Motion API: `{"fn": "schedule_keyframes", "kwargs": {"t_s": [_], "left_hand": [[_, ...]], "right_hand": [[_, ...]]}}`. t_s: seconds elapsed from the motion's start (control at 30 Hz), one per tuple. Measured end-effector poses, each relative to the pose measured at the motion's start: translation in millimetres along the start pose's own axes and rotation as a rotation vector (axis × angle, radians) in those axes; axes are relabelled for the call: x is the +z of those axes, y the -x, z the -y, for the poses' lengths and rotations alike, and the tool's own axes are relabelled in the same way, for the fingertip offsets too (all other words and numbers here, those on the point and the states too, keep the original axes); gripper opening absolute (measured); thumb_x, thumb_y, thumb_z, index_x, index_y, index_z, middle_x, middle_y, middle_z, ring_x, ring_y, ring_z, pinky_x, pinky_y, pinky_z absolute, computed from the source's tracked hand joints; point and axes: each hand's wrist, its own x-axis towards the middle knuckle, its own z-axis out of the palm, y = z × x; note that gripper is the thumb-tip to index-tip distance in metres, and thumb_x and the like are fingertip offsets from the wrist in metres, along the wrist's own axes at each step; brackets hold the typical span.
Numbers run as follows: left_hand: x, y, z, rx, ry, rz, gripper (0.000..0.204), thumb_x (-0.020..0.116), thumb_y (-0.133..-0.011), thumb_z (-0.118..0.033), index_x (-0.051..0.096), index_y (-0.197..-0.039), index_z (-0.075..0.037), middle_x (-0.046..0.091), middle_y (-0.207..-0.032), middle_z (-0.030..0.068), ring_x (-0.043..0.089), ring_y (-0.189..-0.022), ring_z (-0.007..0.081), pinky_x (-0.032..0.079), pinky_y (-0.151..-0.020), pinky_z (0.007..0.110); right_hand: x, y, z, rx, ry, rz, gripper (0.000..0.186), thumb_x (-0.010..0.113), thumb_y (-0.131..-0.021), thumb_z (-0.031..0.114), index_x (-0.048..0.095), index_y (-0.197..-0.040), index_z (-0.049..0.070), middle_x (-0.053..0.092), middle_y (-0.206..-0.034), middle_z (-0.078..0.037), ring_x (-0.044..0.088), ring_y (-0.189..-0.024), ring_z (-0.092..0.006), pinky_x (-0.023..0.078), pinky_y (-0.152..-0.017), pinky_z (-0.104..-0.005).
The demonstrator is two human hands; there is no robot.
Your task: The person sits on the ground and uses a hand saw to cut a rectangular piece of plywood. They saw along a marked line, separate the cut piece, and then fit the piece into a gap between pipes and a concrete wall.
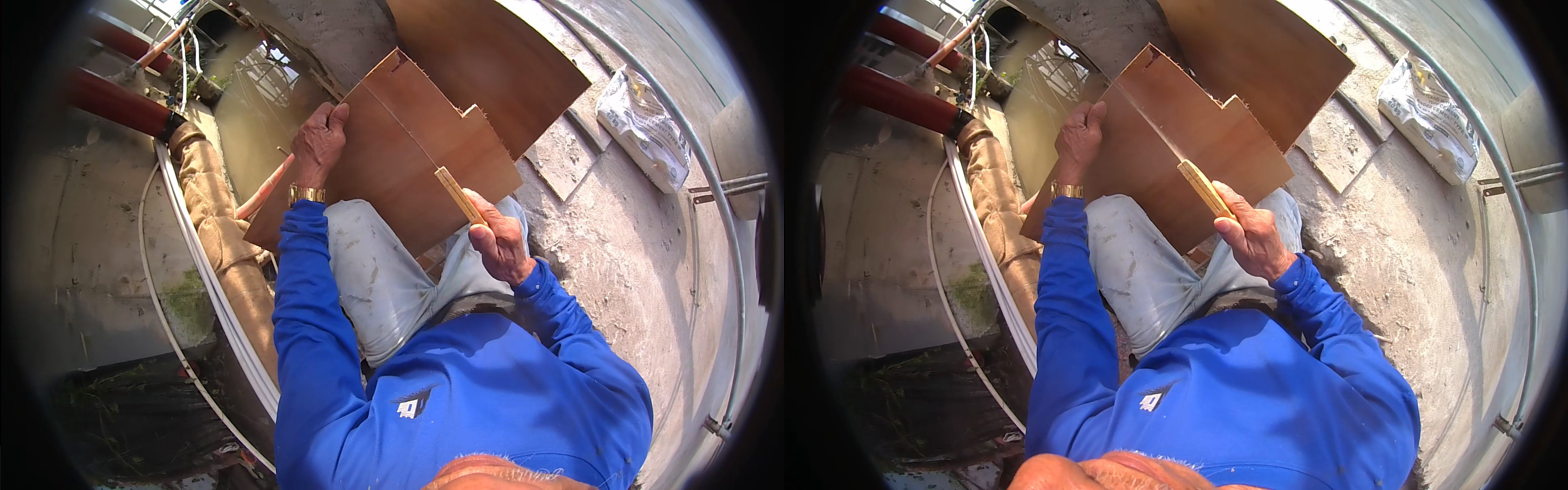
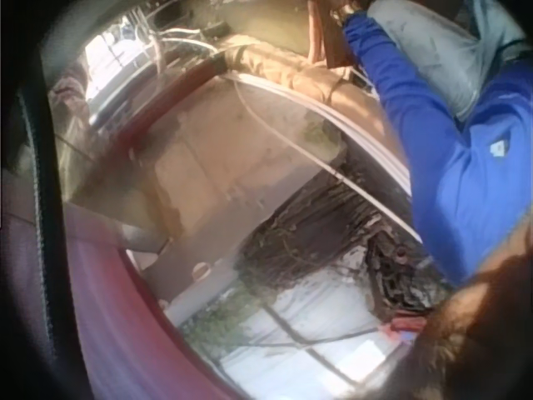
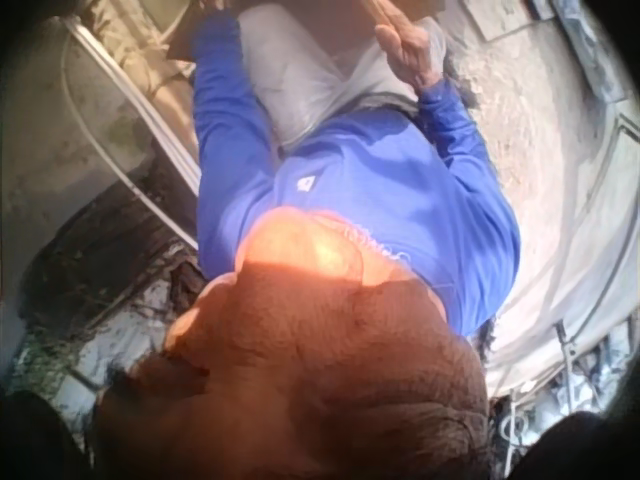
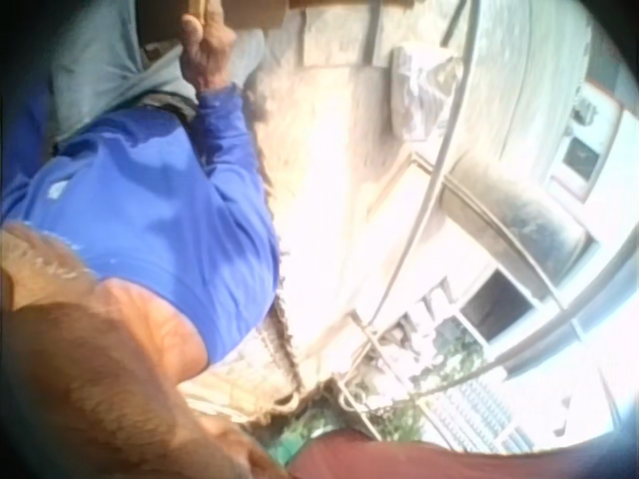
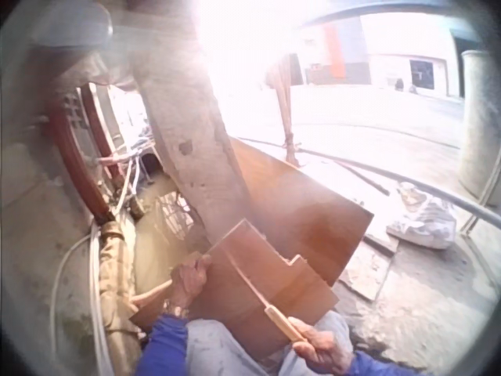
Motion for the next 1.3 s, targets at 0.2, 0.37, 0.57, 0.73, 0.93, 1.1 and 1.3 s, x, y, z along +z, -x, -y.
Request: {"fn": "schedule_keyframes", "kwargs": {"t_s": [0.2, 0.37, 0.57, 0.73, 0.93, 1.1, 1.3], "left_hand": [[7.5, -3.7, 7.1, -0.013, 0.055, 0.007, 0.044, 0.053, -0.1, -0.054, 0.065, -0.089, -0.013, 0.069, -0.079, 0.0154, 0.066, -0.08, 0.0424, 0.049, -0.071, 0.05], [10.6, -2.4, 6.8, -0.024, 0.028, -0.009, 0.038, 0.053, -0.1, -0.048, 0.068, -0.098, -0.014, 0.071, -0.087, 0.0192, 0.067, -0.087, 0.0454, 0.051, -0.075, 0.052], [14.2, -11.3, 11.4, -0.038, -0.008, 0.026, 0.041, 0.05, -0.101, -0.047, 0.067, -0.099, -0.011, 0.071, -0.089, 0.0211, 0.066, -0.09, 0.048, 0.051, -0.078, 0.054], [6.8, -14.3, 2.6, -0.123, -0.037, 0.151, 0.042, 0.048, -0.102, -0.048, 0.067, -0.102, -0.011, 0.071, -0.096, 0.0218, 0.065, -0.095, 0.0486, 0.051, -0.081, 0.055], [-0.6, 4.9, 0.3, -0.037, 0.007, 0.086, 0.04, 0.048, -0.102, -0.047, 0.066, -0.116, -0.014, 0.071, -0.103, 0.0218, 0.065, -0.102, 0.0469, 0.051, -0.084, 0.054], [6.9, -5.5, 29.9, 0.198, 0.058, 0.09, 0.035, 0.052, -0.1, -0.039, 0.064, -0.119, -0.012, 0.071, -0.106, 0.0213, 0.064, -0.103, 0.0478, 0.052, -0.086, 0.053], [18.5, -7.9, 45.1, 0.106, -0.071, 0.131, 0.029, 0.054, -0.099, -0.033, 0.06, -0.116, -0.011, 0.071, -0.098, 0.025, 0.065, -0.095, 0.0509, 0.051, -0.08, 0.056]], "right_hand": [[21.6, -6.9, -18.0, -0.152, 0.027, -0.04, 0.057, 0.06, -0.103, 0.034, 0.05, -0.142, -0.006, 0.07, -0.105, -0.024, 0.073, -0.087, -0.0324, 0.056, -0.077, -0.0352], [24.2, -7.6, -25.3, -0.075, 0.046, 0.002, 0.056, 0.06, -0.103, 0.034, 0.049, -0.143, -0.005, 0.07, -0.108, -0.025, 0.073, -0.092, -0.037, 0.057, -0.08, -0.0379], [33.7, -5.5, -17.0, -0.003, 0.162, 0.019, 0.057, 0.061, -0.102, 0.032, 0.047, -0.144, -0.004, 0.069, -0.111, -0.027, 0.073, -0.096, -0.0389, 0.057, -0.083, -0.039], [21.9, 24.1, 5.8, 0.037, 0.13, 0.031, 0.059, 0.061, -0.102, 0.029, 0.045, -0.146, -0.006, 0.065, -0.126, -0.03, 0.072, -0.105, -0.0376, 0.056, -0.09, -0.0376], [53.0, -73.9, 5.9, -0.188, 0.191, -0.043, 0.043, 0.059, -0.102, 0.024, 0.054, -0.135, -0.004, 0.066, -0.084, -0.027, 0.069, -0.067, -0.0373, 0.053, -0.06, -0.0411], [100.1, -151.2, 5.2, -0.221, 0.156, -0.105, 0.05, 0.061, -0.101, 0.033, 0.053, -0.134, -0.003, 0.063, -0.073, -0.027, 0.068, -0.067, -0.042, 0.053, -0.06, -0.0443], [45.9, -56.8, 13.9, 0.023, 0.196, 0.02, 0.053, 0.061, -0.102, 0.032, 0.05, -0.139, -0.004, 0.068, -0.09, -0.03, 0.072, -0.082, -0.0423, 0.057, -0.072, -0.0431]]}}
